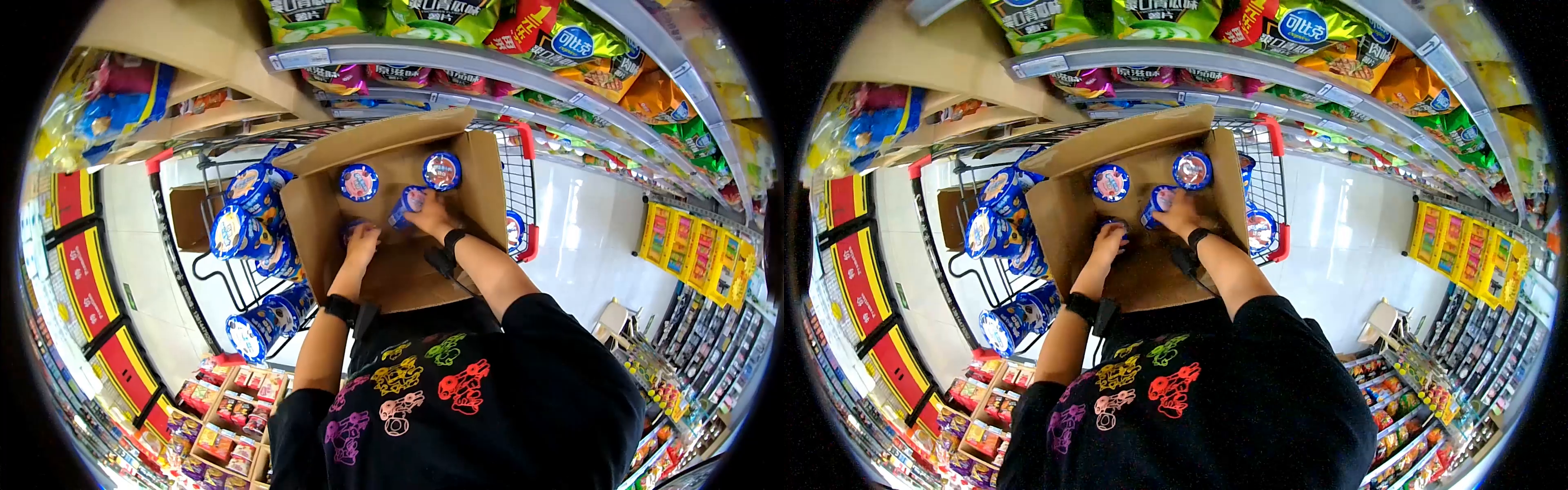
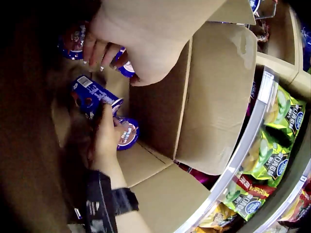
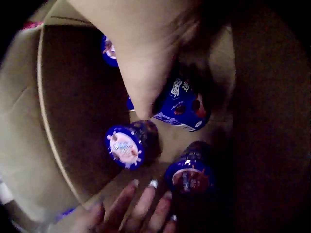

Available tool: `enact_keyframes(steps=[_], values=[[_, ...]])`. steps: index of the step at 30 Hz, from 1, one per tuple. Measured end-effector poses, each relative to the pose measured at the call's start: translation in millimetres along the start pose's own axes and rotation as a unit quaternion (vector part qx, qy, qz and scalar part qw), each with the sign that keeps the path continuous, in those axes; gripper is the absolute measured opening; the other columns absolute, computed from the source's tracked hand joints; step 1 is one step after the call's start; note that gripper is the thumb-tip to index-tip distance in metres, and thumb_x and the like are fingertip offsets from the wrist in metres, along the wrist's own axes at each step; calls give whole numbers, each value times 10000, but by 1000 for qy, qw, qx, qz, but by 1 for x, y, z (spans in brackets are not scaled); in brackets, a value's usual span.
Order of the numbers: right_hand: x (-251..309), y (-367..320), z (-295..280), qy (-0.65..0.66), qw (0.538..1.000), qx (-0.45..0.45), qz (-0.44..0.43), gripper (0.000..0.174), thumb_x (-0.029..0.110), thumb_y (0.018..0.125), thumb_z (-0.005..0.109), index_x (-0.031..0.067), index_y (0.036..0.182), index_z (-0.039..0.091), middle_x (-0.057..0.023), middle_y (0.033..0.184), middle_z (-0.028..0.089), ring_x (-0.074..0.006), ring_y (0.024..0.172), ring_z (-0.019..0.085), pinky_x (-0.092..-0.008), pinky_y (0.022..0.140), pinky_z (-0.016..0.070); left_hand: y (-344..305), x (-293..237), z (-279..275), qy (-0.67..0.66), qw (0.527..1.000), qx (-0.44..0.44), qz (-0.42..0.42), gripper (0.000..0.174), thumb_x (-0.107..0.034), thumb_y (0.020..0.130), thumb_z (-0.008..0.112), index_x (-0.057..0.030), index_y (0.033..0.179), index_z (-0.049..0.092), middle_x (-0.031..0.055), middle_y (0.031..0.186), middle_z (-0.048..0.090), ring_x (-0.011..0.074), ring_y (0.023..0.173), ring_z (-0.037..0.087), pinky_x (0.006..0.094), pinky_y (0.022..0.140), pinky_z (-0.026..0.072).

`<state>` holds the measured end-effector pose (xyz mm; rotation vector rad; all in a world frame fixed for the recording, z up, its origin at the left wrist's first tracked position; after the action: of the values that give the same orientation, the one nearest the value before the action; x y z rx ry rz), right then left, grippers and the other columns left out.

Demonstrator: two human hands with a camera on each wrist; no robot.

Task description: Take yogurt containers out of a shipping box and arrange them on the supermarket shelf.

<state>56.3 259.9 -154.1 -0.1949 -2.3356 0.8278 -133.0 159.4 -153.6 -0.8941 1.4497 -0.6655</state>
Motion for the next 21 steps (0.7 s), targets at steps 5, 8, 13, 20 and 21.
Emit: enact_keyframes(steps=[5, 8, 13, 20, 21], values=[[87, -45, -36, -18, 976, -33, -213, 842, 251, 572, 754, 39, 1250, 303, -247, 1140, 401, -401, 1044, 441, -410, 883, 406, -27, -45, 5, 6, 997, 39, -63, 820, -501, 714, 617, -193, 1362, 221, 103, 1122, 419, 247, 973, 438, 430, 777, 407], [130, -88, -78, 46, 938, -61, -338, 827, 170, 562, 749, 35, 1246, 305, -232, 1141, 388, -384, 1075, 411, -400, 903, 385, -58, -77, 20, -80, 986, 137, -54, 949, -505, 702, 638, -238, 1406, 59, 127, 1380, 261, 341, 1241, 276, 577, 918, 277], [148, -141, -133, 80, 908, -100, -400, 862, 188, 574, 757, 59, 1278, 276, -208, 1172, 314, -384, 1103, 370, -411, 917, 376, -92, -112, 41, -186, 949, 232, 101, 851, -322, 766, 608, -207, 1411, 65, 98, 1334, 324, 259, 1183, 362, 448, 937, 319], [133, -162, -163, 328, 876, 126, -332, 898, 157, 653, 739, 140, 1369, 197, -181, 1259, 379, -298, 1167, 392, -407, 973, 317, -180, -168, 34, -117, 906, 291, 285, 656, -151, 768, 503, -32, 1363, 255, 113, 1344, 344, 219, 1190, 392, 319, 1000, 296], [136, -172, -168, 339, 866, 177, -321, 833, 125, 699, 699, 168, 1374, 214, -187, 1279, 367, -308, 1188, 380, -411, 982, 311, -206, -184, 40, -123, 884, 333, 303, 630, -118, 752, 490, -9, 1342, 299, 127, 1359, 335, 213, 1231, 349, 306, 1015, 273]])
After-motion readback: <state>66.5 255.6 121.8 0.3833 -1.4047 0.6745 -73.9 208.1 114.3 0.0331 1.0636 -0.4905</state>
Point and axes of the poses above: each hand's wrist, its own y-axis towards the middle knuckle, its own z-axis out of the palm, x = y × z, the point moved 8 cm from there along y, towards the middle knuckle
